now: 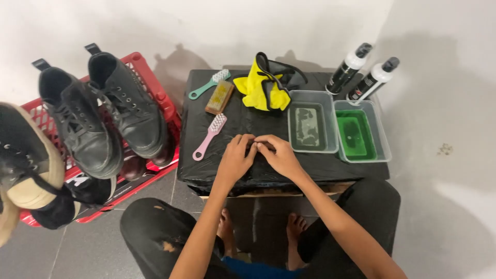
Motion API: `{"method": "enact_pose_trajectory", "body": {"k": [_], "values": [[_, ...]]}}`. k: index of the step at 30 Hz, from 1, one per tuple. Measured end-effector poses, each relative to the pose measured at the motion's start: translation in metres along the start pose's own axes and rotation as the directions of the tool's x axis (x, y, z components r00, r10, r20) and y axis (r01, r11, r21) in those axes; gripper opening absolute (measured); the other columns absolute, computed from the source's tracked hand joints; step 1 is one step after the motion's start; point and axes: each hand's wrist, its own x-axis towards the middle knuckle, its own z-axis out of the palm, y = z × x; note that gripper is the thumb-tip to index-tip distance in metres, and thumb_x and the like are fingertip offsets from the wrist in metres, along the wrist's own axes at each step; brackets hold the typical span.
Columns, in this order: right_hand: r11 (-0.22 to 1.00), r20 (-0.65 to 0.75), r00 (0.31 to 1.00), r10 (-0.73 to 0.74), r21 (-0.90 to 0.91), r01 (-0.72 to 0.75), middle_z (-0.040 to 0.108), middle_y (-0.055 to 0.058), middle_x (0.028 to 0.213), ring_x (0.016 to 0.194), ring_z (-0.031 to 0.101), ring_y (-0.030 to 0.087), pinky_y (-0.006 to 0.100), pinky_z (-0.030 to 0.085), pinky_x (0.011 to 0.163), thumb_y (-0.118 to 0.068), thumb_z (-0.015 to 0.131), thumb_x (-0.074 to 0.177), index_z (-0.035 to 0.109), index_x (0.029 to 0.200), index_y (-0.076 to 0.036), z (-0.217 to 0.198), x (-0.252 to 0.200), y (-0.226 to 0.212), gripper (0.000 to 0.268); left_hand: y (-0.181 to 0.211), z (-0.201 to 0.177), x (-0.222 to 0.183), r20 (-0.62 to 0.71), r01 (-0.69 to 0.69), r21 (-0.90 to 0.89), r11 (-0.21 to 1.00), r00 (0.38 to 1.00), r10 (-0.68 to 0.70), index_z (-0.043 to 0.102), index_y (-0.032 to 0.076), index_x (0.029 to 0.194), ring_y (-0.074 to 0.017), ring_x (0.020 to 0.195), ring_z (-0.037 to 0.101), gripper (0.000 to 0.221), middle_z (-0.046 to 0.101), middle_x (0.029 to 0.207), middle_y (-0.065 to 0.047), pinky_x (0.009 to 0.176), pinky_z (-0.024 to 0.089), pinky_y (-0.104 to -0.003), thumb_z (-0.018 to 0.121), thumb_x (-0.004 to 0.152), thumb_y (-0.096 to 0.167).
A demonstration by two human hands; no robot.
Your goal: Cleaning the upper part of a black leather boot using brushes and a cloth.
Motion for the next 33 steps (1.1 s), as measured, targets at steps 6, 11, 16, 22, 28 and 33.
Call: {"method": "enact_pose_trajectory", "body": {"k": [6,11,16,22,28,33], "values": [[0.999,-0.009,1.0,-0.019,-0.036,0.019,0.074,0.019,0.107,0.101,0.072,0.034,0.044,0.064,0.078,-0.012,0.059,0.102,0.072,0.12,-0.003,0.012,0.003,-0.002,0.024,0.01,-0.025,0.002,0.124,0.096,-0.083,0.992,0.989,-0.085,0.065,0.005,0.116,-0.0288,0.093,0.069,0.022,0.065,0.093,-0.014,0.079,0.057,-0.037,0.055,0.102,0.019],[0.996,-0.018,0.998,-0.054,-0.071,0.052,0.075,0.016,0.102,0.095,0.074,0.031,0.041,0.064,0.07,-0.012,0.059,0.102,0.074,0.119,-0.007,0.021,0.007,-0.013,0.023,0.004,-0.039,0.006,0.127,0.124,-0.091,0.988,0.986,-0.112,0.067,0.006,0.115,-0.0262,0.092,0.071,0.027,0.067,0.092,-0.012,0.078,0.059,-0.036,0.054,0.103,0.026],[0.997,0.003,0.997,-0.079,-0.009,0.079,0.075,0.017,0.103,0.096,0.074,0.031,0.04,0.063,0.074,-0.008,0.059,0.101,0.074,0.118,-0.005,0.036,0.014,-0.029,0.023,0.012,-0.075,0.006,0.156,0.186,-0.057,0.981,0.972,-0.175,0.068,0.003,0.118,-0.0309,0.094,0.071,0.034,0.069,0.094,-0.016,0.081,0.059,-0.042,0.053,0.102,0.028],[0.99,0.039,0.992,-0.124,0.074,0.12,0.074,0.022,0.104,0.098,0.074,0.033,0.042,0.063,0.078,-0.002,0.058,0.098,0.071,0.118,0.001,0.061,0.024,-0.046,0.024,0.027,-0.128,0.002,0.176,0.251,-0.053,0.967,0.955,-0.238,0.069,0.0,0.119,-0.0333,0.096,0.072,0.039,0.072,0.098,-0.018,0.082,0.059,-0.045,0.052,0.102,0.03],[0.973,0.105,0.978,-0.181,0.162,0.163,0.074,0.018,0.108,0.101,0.073,0.03,0.042,0.064,0.081,-0.007,0.057,0.101,0.07,0.121,-0.001,0.088,0.028,-0.066,0.024,0.003,-0.162,-0.003,-0.066,0.202,-0.056,0.978,0.976,-0.206,0.075,0.012,0.111,-0.0391,0.09,0.072,0.029,0.075,0.092,-0.015,0.08,0.057,-0.05,0.057,0.097,0.03],[0.942,0.147,0.956,-0.256,0.26,0.212,0.072,0.02,0.111,0.104,0.072,0.034,0.046,0.064,0.085,-0.009,0.057,0.103,0.069,0.122,0.001,0.105,0.033,-0.057,0.025,-0.023,-0.194,-0.001,-0.42,0.178,-0.096,0.979,0.885,-0.202,0.075,0.016,0.095,-0.0334,0.075,0.072,0.018,0.072,0.073,-0.009,0.068,0.057,-0.043,0.061,0.099,0.027]]}}
